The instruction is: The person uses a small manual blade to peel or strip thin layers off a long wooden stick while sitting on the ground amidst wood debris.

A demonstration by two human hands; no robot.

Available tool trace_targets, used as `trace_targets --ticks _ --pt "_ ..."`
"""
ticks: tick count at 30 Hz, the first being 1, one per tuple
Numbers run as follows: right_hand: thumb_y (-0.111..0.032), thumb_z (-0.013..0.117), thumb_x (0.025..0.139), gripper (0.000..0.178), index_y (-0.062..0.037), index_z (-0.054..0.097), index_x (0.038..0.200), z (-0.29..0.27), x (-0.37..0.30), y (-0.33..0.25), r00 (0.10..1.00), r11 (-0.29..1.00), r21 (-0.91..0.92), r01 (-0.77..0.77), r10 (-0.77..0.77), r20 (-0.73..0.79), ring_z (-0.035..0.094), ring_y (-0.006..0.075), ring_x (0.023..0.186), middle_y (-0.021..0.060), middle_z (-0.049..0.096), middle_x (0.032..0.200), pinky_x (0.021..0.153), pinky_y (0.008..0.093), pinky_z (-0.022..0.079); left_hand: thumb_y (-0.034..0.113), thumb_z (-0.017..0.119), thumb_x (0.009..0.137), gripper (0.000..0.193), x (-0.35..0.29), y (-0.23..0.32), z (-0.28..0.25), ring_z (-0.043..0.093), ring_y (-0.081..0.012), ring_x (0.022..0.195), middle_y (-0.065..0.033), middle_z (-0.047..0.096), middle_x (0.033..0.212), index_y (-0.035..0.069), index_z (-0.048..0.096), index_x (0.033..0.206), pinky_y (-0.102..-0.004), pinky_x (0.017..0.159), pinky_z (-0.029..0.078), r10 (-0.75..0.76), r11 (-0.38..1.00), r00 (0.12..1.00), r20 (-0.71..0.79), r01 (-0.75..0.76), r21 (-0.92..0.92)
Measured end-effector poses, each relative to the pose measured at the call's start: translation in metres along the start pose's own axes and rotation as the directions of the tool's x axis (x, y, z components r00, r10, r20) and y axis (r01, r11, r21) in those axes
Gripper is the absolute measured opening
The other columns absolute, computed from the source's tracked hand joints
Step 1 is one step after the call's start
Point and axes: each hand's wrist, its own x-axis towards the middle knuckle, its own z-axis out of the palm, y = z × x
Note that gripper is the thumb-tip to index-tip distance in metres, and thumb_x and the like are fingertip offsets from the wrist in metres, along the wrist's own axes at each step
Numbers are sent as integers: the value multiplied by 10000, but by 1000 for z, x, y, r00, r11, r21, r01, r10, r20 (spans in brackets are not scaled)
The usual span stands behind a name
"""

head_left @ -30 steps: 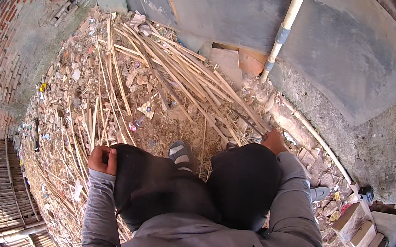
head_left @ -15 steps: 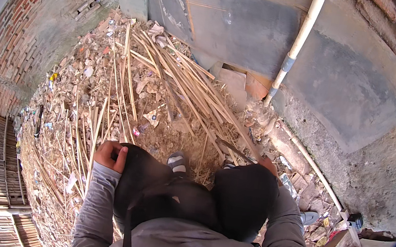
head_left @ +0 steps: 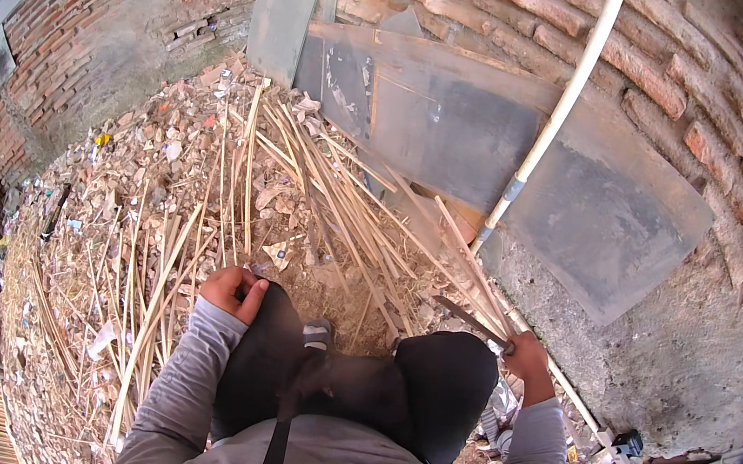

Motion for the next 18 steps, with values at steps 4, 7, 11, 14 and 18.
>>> trace_targets --ticks 4,7,11,14,18 --pt "-290 721 685 252 -137 701 884 -53 -20 -7 998 998 -55 40 -43 -40 625 336 918 150 620 947 799 436 519 183 730 797 204 -5 -4 -6 552 -182 506 -70 567 589 40 605 722 -299 491 443 -23 999 999 -38 22 -38" --pt "-315 779 648 315 -123 702 885 -74 -29 -4 992 992 -79 93 -99 -73 633 353 867 164 632 899 764 440 518 183 730 797 207 -5 -2 -11 550 -178 502 -69 564 586 40 603 718 -299 493 443 -29 998 999 -32 27 -56" --pt "-247 644 689 220 -168 718 880 -108 -46 -9 997 991 -121 65 -68 -24 638 361 834 173 631 898 762 453 523 181 729 795 209 -5 0 -16 551 -176 503 -68 558 579 38 602 712 -296 496 443 -7 996 999 -42 3 -95" --pt "-248 643 688 222 -172 719 882 -128 -58 -11 995 982 -169 88 -93 -23 637 362 836 168 631 895 755 456 521 181 728 794 206 -7 -9 -14 555 -175 511 -69 560 587 39 603 712 -294 502 447 -30 994 999 -26 27 -101" --pt "-268 681 677 217 -159 714 862 -145 -80 -5 986 982 -146 120 -135 -98 630 355 858 154 623 924 757 454 517 189 726 793 208 -5 -18 -7 562 -182 521 -75 563 597 40 603 715 -304 513 458 -35 989 999 31 39 -141"
